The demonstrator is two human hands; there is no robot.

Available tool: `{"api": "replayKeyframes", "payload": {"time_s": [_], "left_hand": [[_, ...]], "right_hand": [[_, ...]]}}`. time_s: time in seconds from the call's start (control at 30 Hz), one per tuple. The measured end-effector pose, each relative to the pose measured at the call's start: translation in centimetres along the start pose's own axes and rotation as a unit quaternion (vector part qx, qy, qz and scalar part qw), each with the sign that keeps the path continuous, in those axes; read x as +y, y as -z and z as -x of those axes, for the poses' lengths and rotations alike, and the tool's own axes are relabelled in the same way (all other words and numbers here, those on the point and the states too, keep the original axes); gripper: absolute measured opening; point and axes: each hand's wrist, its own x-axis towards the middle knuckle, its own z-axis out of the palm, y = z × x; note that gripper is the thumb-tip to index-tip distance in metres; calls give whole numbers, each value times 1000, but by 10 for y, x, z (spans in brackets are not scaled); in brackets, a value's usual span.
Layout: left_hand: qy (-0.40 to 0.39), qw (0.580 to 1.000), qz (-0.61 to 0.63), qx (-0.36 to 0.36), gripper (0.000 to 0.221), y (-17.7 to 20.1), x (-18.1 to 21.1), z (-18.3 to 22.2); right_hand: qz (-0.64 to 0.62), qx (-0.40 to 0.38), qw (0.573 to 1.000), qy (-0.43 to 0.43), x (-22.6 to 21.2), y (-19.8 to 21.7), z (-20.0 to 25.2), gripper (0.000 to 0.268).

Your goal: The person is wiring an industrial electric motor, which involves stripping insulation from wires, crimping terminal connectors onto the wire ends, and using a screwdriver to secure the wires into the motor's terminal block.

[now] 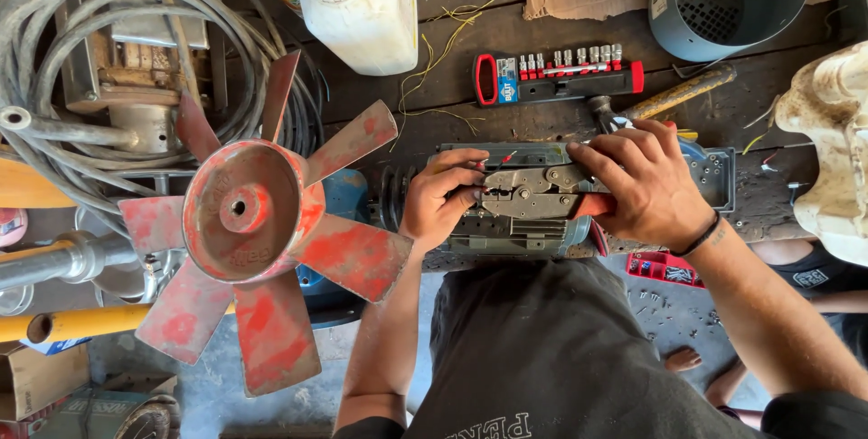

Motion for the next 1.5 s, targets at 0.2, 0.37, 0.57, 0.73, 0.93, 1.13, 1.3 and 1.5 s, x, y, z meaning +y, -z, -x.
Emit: {"api": "replayKeyframes", "payload": {"time_s": [0.2, 0.37, 0.57, 0.73, 0.93, 1.13, 1.3, 1.5], "left_hand": [[-9, 1000, 6, -12, 10, 2, -8, 0], [-9, 1000, 9, -9, 12, 1, -11, 2], [12, 1000, 11, -17, 12, 1, -12, 4], [16, 1000, 16, -15, 12, 0, -12, 6], [15, 999, 24, -17, 11, 0, -15, 7], [22, 1000, 18, -14, 10, -1, -13, 6], [23, 1000, 11, -12, 9, -1, -12, 5], [24, 1000, 7, -10, 9, 0, -12, 5]], "right_hand": [[-5, -3, 1000, -4, -1, -1, 1, 55], [-15, -8, 1000, -8, 0, -3, 1, 58], [-1, -8, 1000, -1, 3, -4, 2, 55], [0, -17, 1000, -3, 3, -3, 4, 53], [0, -30, 999, -20, 1, -3, 5, 59], [46, -39, 997, -43, 1, -4, 13, 75], [68, -39, 994, -75, 7, -11, 27, 68], [123, -13, 990, -64, 9, -16, 26, 56]]}}
